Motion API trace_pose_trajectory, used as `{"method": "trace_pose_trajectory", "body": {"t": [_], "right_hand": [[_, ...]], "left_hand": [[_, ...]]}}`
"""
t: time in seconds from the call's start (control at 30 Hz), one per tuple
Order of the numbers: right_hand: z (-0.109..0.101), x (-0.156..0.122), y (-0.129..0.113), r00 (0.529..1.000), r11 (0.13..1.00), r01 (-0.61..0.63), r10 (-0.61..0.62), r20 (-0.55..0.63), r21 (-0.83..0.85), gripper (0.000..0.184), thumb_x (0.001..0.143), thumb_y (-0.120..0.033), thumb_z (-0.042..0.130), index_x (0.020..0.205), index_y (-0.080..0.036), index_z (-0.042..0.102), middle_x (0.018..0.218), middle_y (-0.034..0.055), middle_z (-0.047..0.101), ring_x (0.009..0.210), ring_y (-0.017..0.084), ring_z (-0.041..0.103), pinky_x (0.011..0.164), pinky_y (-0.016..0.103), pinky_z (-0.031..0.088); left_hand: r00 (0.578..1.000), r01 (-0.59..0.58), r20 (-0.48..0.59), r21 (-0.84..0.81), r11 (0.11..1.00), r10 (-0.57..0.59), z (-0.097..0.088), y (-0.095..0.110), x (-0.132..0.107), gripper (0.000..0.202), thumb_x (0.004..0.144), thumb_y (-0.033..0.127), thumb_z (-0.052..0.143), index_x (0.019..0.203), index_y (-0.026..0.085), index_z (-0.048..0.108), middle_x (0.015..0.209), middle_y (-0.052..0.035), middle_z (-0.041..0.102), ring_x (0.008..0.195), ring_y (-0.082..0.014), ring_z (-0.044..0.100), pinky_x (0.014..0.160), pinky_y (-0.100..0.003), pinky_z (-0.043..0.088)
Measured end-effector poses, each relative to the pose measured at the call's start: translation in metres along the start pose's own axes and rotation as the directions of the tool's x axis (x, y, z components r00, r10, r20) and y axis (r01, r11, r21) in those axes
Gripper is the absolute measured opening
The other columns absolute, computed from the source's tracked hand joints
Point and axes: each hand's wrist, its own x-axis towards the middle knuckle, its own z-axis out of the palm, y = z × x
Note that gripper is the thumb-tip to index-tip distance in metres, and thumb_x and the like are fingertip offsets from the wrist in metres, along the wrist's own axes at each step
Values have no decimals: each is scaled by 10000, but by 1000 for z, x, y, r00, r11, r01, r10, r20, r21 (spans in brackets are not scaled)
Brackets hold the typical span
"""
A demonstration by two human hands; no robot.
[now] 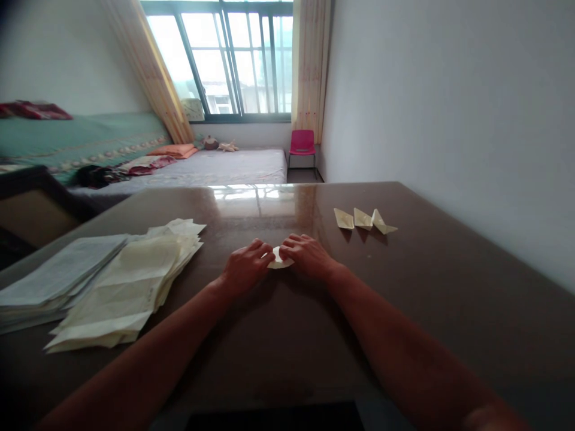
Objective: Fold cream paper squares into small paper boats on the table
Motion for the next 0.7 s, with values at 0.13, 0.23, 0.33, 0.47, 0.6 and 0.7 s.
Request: {"method": "trace_pose_trajectory", "body": {"t": [0.13, 0.23, 0.33, 0.47, 0.6, 0.7], "right_hand": [[3, -2, 2, 1000, 999, -5, 4, 29, 38, 119, 812, -143, 530, 881, -193, 613, 864, 40, 608, 868, 181, 503, 760, 277, 337], [1, -4, 1, 999, 998, -14, 11, 50, 60, 142, 827, -177, 539, 924, -206, 638, 889, 40, 612, 867, 178, 519, 755, 276, 350], [-1, -6, 4, 998, 996, -32, 26, 63, 85, 172, 852, -205, 527, 941, -219, 675, 907, 49, 620, 895, 184, 534, 783, 285, 368], [-2, -9, 12, 989, 965, -76, 42, 139, 249, 263, 788, -313, 640, 1037, -238, 684, 990, 49, 628, 920, 188, 568, 788, 275, 413], [1, -10, 14, 986, 944, -112, 66, 156, 310, 451, 755, -507, 654, 1103, -220, 666, 998, 69, 628, 898, 201, 584, 783, 294, 439], [2, -9, 10, 989, 956, -126, 99, 114, 266, 427, 752, -508, 656, 1075, -230, 673, 1006, 73, 615, 916, 208, 574, 795, 311, 443]], "left_hand": [[998, -5, 64, -10, 1000, 5, 7, 4, 2, 143, 899, 194, 459, 928, 187, 598, 905, -66, 608, 935, -214, 510, 681, -284, 422], [997, 8, 79, -34, 999, -5, 7, 4, 1, 155, 900, 198, 458, 918, 192, 612, 888, -63, 616, 916, -209, 525, 682, -281, 425], [995, 48, 96, -79, 996, -40, 5, 0, 0, 172, 893, 219, 471, 916, 205, 641, 903, -60, 627, 929, -199, 541, 712, -272, 432], [984, 129, 158, -277, 952, -87, 3, -11, -4, 236, 844, 424, 553, 1009, 302, 669, 1036, 4, 646, 981, -183, 569, 799, -255, 436], [982, 154, 160, -381, 912, -99, 4, -19, -6, 384, 790, 591, 555, 1066, 346, 660, 1094, 32, 644, 1000, -191, 585, 844, -264, 433], [987, 127, 139, -371, 920, -80, 7, -19, -7, 368, 803, 569, 553, 1073, 340, 657, 1089, 19, 641, 992, -192, 584, 842, -267, 437]]}}
